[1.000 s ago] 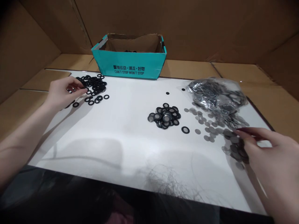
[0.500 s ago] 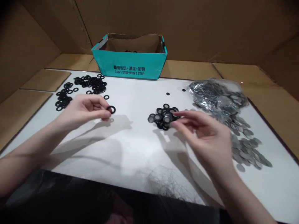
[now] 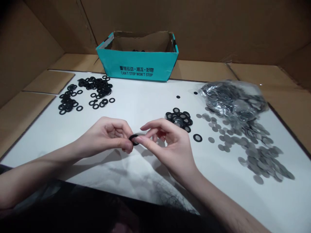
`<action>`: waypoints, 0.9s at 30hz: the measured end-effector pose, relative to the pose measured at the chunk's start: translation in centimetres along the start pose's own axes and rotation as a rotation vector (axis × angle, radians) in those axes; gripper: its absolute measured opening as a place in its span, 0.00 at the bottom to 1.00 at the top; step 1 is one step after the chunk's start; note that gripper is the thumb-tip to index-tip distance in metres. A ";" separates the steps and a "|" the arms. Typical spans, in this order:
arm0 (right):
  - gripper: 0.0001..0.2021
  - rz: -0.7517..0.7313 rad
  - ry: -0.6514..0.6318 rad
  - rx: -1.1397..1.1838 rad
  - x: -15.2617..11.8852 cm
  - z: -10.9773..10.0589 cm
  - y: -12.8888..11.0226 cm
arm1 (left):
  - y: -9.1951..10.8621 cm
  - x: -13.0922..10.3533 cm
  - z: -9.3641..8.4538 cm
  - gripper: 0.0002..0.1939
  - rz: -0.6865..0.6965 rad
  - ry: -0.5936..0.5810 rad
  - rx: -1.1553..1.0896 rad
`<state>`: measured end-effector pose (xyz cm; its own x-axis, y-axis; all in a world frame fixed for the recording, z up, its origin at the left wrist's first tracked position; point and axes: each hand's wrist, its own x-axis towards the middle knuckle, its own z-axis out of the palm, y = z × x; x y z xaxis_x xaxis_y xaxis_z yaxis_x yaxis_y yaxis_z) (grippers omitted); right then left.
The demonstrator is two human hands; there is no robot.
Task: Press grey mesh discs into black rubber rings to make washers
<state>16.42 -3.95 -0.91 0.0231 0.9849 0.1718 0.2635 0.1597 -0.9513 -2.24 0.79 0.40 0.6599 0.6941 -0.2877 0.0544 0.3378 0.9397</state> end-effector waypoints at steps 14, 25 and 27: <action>0.12 -0.246 -0.204 -0.139 -0.3 0.2 0.3 | 0.1 -0.6 0.0 0.07 0.095 -0.036 0.182; 0.12 -0.324 -0.182 -0.099 -0.7 0.4 0.0 | 0.7 -1.0 -0.4 0.09 0.044 -0.109 0.239; 0.12 -0.331 -0.189 -0.100 -0.7 0.4 0.1 | 0.8 -0.9 -0.5 0.09 0.051 -0.122 0.258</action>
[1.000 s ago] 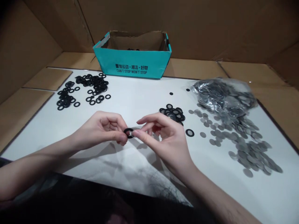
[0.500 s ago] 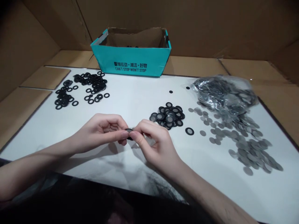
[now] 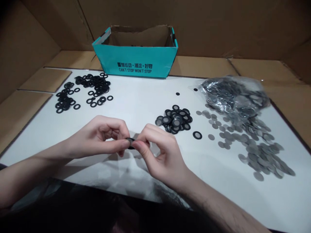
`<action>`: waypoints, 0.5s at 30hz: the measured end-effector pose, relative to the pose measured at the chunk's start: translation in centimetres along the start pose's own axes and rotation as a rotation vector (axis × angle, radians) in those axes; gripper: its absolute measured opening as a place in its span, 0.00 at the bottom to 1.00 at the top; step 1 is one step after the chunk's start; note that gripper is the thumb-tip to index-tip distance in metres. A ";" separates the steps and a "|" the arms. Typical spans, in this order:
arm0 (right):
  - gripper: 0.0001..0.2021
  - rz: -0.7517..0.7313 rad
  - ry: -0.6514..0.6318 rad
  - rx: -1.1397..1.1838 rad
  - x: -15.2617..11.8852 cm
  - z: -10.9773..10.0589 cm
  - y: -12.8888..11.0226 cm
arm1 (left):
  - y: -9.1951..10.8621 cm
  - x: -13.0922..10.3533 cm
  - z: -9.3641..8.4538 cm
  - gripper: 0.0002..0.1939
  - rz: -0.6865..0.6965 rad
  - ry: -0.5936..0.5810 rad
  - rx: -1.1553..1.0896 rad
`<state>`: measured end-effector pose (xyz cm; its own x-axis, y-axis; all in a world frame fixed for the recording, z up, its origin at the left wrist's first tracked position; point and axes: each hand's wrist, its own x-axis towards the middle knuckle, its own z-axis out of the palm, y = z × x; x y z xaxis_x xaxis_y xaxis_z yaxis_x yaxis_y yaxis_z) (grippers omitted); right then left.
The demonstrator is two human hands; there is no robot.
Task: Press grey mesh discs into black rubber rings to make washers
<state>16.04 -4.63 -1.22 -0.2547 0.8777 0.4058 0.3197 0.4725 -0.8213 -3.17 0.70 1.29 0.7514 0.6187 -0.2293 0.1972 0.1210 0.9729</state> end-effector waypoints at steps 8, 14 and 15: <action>0.10 -0.017 0.008 -0.019 -0.2 0.2 0.2 | 1.1 0.2 -0.2 0.08 0.006 -0.031 0.090; 0.09 -0.039 0.008 -0.005 -0.5 0.1 0.2 | 1.1 0.0 0.0 0.08 0.029 -0.017 0.115; 0.09 -0.043 0.008 -0.004 -0.6 0.1 0.3 | 1.1 0.1 0.0 0.08 0.028 -0.021 0.118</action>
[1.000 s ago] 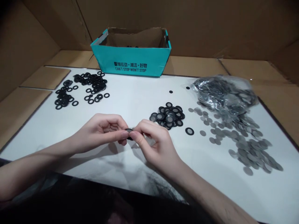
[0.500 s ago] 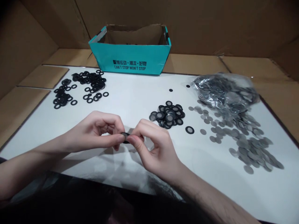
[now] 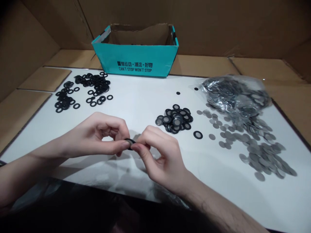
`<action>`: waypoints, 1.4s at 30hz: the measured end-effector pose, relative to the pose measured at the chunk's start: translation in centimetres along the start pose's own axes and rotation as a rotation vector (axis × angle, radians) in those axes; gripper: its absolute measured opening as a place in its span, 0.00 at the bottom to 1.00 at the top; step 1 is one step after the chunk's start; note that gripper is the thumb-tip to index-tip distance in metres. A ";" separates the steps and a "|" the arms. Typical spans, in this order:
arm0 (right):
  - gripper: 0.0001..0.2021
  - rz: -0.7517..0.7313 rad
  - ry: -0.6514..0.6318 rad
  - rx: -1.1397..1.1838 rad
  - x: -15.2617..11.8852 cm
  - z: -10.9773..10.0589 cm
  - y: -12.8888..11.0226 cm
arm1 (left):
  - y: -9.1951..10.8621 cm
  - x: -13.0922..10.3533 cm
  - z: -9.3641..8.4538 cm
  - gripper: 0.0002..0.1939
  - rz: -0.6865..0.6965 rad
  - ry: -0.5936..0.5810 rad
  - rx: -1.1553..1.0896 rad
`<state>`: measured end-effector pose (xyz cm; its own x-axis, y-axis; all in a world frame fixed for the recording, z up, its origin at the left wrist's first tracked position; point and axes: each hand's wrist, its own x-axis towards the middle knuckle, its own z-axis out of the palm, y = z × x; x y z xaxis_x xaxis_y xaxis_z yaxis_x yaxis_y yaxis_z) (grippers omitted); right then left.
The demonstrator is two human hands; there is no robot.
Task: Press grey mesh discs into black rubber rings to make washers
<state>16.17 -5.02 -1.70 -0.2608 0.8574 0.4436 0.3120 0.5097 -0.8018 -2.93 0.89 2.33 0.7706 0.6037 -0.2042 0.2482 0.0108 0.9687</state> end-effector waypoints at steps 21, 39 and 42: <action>0.08 0.046 0.024 -0.017 -0.3 0.3 0.6 | -0.8 -0.1 0.5 0.07 0.184 0.112 0.159; 0.09 0.052 -0.091 0.028 -0.4 -0.4 1.1 | -0.9 -0.4 0.8 0.07 0.169 0.096 0.132; 0.09 0.087 -0.105 0.073 -0.7 -0.2 1.1 | -0.8 -0.4 0.7 0.06 0.162 0.074 0.117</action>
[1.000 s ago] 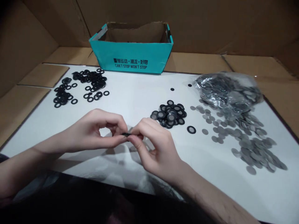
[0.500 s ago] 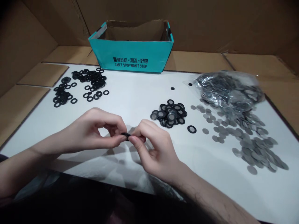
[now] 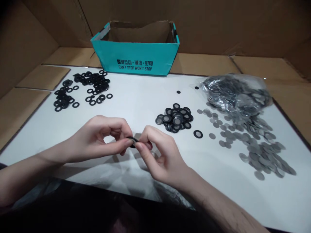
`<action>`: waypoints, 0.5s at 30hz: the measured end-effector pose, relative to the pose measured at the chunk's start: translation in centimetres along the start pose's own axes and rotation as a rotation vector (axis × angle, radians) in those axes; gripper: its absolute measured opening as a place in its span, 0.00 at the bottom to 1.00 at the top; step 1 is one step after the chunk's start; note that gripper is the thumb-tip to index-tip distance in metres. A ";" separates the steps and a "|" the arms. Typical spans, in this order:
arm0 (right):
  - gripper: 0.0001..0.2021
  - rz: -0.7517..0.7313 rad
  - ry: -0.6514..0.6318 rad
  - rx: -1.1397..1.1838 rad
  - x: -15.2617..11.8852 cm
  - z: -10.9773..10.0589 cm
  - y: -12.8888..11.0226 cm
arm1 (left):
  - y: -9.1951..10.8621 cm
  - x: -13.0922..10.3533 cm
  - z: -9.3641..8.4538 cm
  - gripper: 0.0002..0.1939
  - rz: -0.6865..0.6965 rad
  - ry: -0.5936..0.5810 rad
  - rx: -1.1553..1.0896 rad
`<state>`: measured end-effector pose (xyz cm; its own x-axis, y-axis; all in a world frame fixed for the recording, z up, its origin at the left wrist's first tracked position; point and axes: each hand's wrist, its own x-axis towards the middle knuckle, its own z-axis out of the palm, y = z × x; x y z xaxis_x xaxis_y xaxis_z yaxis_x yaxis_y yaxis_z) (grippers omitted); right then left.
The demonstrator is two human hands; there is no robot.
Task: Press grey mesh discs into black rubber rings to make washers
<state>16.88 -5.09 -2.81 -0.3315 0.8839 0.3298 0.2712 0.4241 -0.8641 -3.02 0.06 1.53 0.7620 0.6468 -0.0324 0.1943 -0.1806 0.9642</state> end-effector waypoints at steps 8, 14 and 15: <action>0.08 -0.128 -0.121 -0.139 1.0 -0.4 -0.2 | -0.3 0.3 -0.8 0.04 0.016 -0.087 0.168; 0.08 -0.134 -0.081 -0.114 1.2 -0.5 -0.1 | -0.2 0.0 -0.1 0.05 0.005 -0.031 0.072; 0.08 -0.116 -0.053 -0.095 1.0 -0.5 -0.1 | -0.1 0.0 0.1 0.05 -0.005 -0.025 0.033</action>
<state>16.96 -4.15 -2.20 -0.4120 0.8171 0.4032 0.3112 0.5420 -0.7806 -3.03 0.03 1.38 0.7763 0.6288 -0.0440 0.2180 -0.2023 0.9547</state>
